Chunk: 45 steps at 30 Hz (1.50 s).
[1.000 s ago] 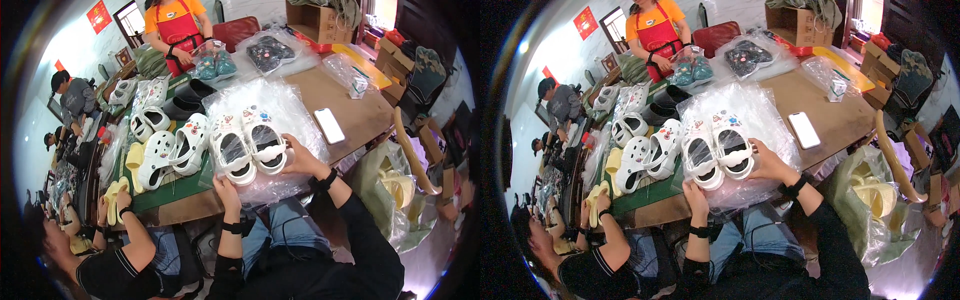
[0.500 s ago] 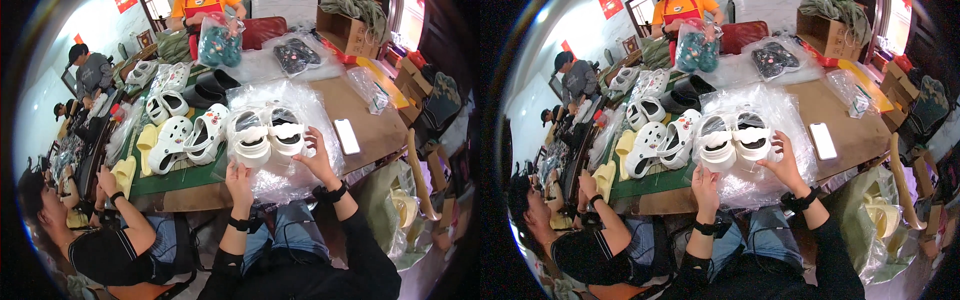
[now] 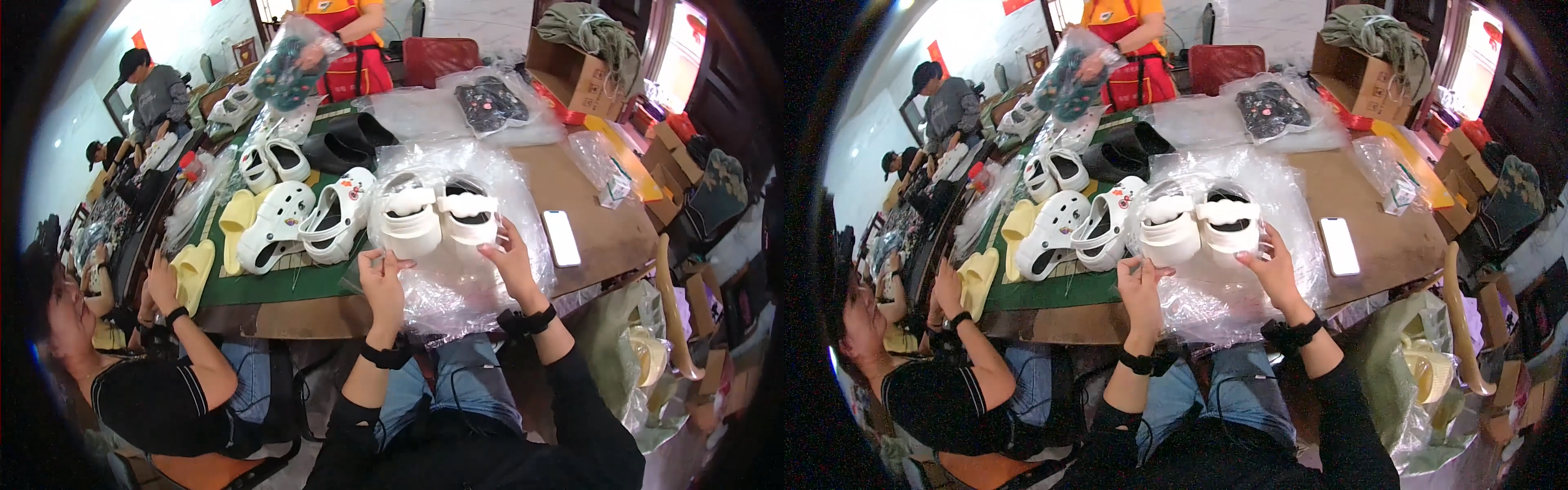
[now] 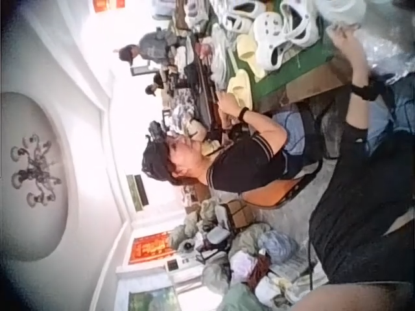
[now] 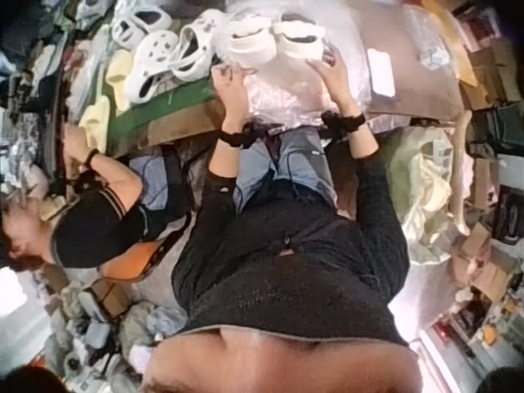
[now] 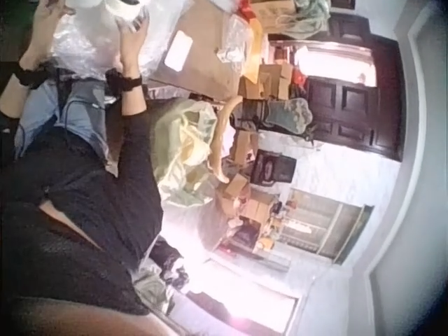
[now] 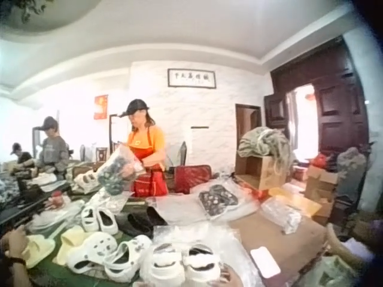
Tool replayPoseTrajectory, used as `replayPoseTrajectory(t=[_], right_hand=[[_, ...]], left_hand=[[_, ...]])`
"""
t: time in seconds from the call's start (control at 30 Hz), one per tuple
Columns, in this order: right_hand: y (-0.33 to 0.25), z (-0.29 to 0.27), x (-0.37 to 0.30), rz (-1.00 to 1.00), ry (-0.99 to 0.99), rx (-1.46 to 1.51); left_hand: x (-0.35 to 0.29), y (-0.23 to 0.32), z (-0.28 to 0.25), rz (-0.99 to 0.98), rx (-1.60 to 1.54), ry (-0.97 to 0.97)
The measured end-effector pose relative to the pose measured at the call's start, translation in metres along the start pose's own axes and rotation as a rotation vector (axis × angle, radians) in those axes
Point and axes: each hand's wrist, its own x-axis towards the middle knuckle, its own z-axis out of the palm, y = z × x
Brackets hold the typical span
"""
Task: Packing various styles of shoes and sandals into plastic bags for shipping.
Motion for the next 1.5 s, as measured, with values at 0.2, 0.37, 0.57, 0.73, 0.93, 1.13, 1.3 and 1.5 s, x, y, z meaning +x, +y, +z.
replayPoseTrajectory(t=[0.2,0.37,0.57,0.73,0.93,1.13,1.3,1.5], right_hand=[[-0.008,0.016,-0.003,0.218,0.181,0.68],[-0.003,0.009,0.0,0.593,-0.127,1.005],[-0.001,0.012,-0.007,0.515,0.058,1.005],[0.011,0.013,-0.02,0.461,0.27,1.025],[0.013,0.007,-0.031,0.565,0.274,0.813],[-0.023,-0.005,-0.02,0.269,0.14,0.164],[-0.026,-0.013,-0.008,0.0,0.363,-0.22],[-0.008,-0.009,-0.005,0.193,0.406,0.313]], left_hand=[[0.002,0.005,0.019,-0.092,-0.252,0.033],[0.001,-0.004,0.022,-0.229,-0.455,0.147],[-0.011,-0.008,0.014,-0.24,-0.294,-0.078],[-0.031,-0.028,0.004,-0.324,-0.317,-0.101],[-0.044,-0.066,-0.009,-0.446,-0.205,-0.022],[-0.025,-0.051,-0.019,-0.489,0.066,-0.301],[-0.013,-0.041,-0.007,-0.45,0.001,-0.298],[-0.007,-0.024,0.011,-0.531,-0.053,-0.244]])
